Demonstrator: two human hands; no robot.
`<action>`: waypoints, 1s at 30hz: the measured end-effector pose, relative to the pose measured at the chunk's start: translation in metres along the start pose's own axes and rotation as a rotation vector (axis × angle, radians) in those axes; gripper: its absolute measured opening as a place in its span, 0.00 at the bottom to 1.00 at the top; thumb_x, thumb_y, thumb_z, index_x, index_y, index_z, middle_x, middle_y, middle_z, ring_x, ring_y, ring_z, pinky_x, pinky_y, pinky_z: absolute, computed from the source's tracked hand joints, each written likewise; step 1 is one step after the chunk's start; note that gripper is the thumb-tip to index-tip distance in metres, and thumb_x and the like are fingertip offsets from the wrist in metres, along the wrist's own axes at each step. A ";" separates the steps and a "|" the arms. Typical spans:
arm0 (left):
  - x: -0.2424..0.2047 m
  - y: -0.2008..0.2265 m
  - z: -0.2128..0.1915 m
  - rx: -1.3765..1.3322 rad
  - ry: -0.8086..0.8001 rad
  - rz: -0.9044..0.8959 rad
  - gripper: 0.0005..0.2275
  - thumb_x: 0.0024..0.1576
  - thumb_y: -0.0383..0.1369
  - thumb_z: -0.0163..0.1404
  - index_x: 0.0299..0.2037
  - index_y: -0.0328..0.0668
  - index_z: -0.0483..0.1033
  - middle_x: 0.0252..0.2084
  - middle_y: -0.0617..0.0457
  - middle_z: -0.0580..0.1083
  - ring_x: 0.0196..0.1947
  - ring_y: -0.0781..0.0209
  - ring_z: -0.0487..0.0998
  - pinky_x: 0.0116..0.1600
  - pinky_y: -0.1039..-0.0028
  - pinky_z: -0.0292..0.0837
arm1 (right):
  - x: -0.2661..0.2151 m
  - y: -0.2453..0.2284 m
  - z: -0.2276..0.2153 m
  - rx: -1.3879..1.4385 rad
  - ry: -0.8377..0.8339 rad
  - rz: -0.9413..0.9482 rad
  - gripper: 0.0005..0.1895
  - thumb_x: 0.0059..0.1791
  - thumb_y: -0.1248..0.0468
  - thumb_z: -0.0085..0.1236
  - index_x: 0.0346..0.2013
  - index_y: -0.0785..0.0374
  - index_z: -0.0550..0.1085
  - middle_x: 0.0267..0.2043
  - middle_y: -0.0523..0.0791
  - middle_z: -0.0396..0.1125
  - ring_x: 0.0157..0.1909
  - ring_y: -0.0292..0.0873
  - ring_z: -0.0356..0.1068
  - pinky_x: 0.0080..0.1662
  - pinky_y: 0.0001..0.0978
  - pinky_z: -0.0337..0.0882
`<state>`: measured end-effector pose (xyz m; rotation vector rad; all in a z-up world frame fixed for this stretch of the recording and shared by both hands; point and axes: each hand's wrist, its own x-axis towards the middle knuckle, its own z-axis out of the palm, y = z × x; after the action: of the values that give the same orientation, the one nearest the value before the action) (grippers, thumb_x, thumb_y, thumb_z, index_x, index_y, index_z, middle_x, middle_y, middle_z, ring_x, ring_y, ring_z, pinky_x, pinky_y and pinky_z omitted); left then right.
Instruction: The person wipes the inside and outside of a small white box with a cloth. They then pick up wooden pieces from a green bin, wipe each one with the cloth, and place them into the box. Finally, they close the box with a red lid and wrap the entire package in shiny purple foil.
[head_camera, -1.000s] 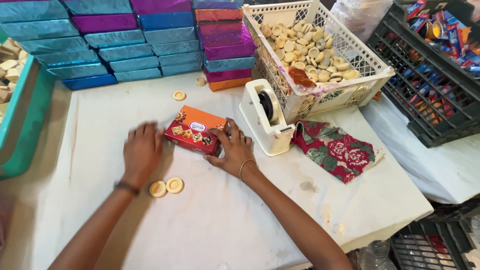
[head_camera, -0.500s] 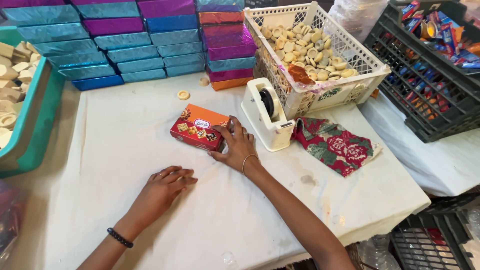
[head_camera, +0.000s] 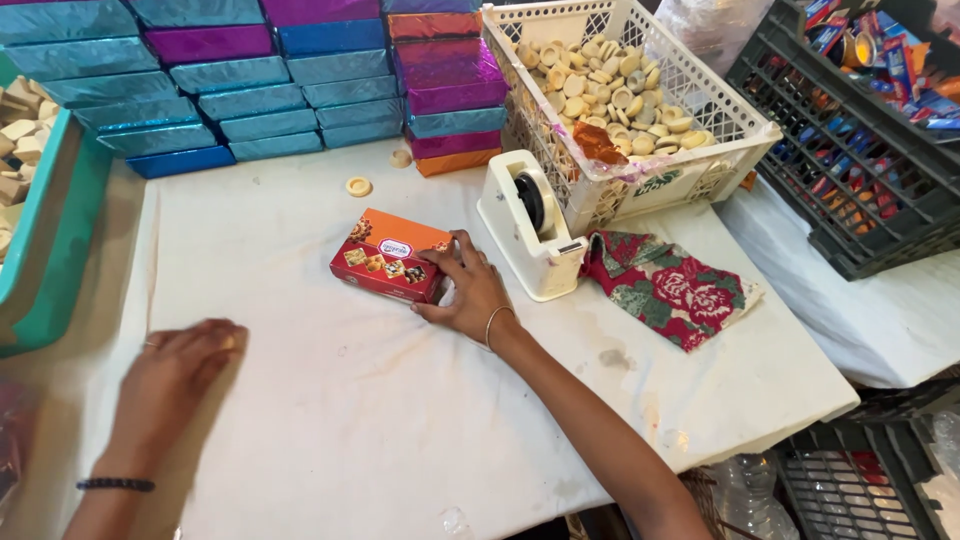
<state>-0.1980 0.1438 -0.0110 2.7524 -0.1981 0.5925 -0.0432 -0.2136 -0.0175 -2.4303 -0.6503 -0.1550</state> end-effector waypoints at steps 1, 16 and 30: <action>0.003 -0.007 -0.002 0.018 0.013 -0.050 0.11 0.55 0.33 0.54 0.49 0.52 0.80 0.53 0.59 0.78 0.49 0.50 0.76 0.55 0.64 0.71 | -0.001 0.000 -0.001 0.034 0.004 -0.020 0.41 0.35 0.46 0.74 0.62 0.41 0.70 0.74 0.54 0.47 0.67 0.56 0.59 0.65 0.50 0.60; 0.176 0.055 0.048 -0.066 0.120 0.377 0.15 0.56 0.37 0.58 0.53 0.46 0.80 0.54 0.54 0.78 0.48 0.50 0.74 0.53 0.64 0.72 | 0.000 0.021 0.004 0.126 -0.270 -0.384 0.42 0.33 0.44 0.74 0.62 0.39 0.72 0.77 0.49 0.51 0.67 0.54 0.64 0.62 0.47 0.63; 0.283 0.062 0.187 0.231 -0.112 0.401 0.24 0.48 0.42 0.61 0.57 0.54 0.77 0.58 0.61 0.75 0.56 0.56 0.72 0.48 0.60 0.73 | 0.005 0.031 0.012 0.140 -0.299 -0.423 0.43 0.33 0.43 0.74 0.63 0.37 0.72 0.80 0.52 0.47 0.72 0.57 0.60 0.67 0.48 0.59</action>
<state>0.1165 0.0038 -0.0364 2.9910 -0.7655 0.5888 -0.0245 -0.2255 -0.0423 -2.1701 -1.2626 0.0854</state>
